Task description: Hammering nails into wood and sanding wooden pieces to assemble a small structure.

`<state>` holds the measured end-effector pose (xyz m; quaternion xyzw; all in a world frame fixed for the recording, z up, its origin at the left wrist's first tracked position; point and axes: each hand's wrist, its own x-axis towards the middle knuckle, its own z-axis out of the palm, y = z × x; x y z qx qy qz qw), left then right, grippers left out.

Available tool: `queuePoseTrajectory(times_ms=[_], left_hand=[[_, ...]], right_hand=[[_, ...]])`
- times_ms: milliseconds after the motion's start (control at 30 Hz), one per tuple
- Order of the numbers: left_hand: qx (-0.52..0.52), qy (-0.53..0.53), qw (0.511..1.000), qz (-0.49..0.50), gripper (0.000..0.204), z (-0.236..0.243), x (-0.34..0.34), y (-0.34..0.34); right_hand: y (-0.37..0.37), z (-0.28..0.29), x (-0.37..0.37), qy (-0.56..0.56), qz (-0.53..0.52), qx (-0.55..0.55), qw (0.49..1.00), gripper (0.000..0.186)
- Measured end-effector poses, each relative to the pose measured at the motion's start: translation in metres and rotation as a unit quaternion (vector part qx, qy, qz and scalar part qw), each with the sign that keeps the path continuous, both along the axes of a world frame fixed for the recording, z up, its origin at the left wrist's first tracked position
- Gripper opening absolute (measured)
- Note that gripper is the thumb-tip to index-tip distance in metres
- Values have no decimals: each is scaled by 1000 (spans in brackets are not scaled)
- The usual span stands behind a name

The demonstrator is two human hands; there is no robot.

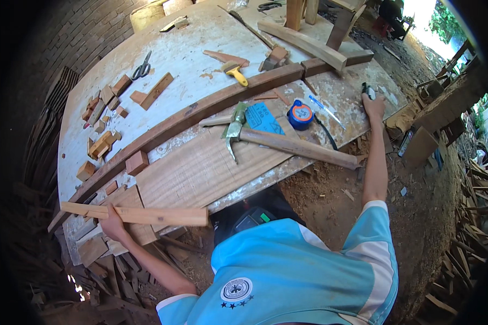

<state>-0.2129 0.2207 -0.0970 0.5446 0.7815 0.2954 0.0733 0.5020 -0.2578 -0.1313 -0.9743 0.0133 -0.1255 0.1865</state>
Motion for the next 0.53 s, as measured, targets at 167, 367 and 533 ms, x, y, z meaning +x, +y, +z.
queuePoseTrajectory(times_ms=[167, 367, 533], left_hand=[[-61, 97, 993, 1, 71, 3, -34, 6], [-56, 98, 993, -29, 68, 12, -33, 12], [-26, 103, 992, -63, 61, 27, -19, -2]], right_hand=[[22, 63, -77, 68, 183, 856, 478, 34], [79, 160, -185, 41, 494, 762, 417, 75], [126, 200, -240, 44, 626, 691, 359, 81]])
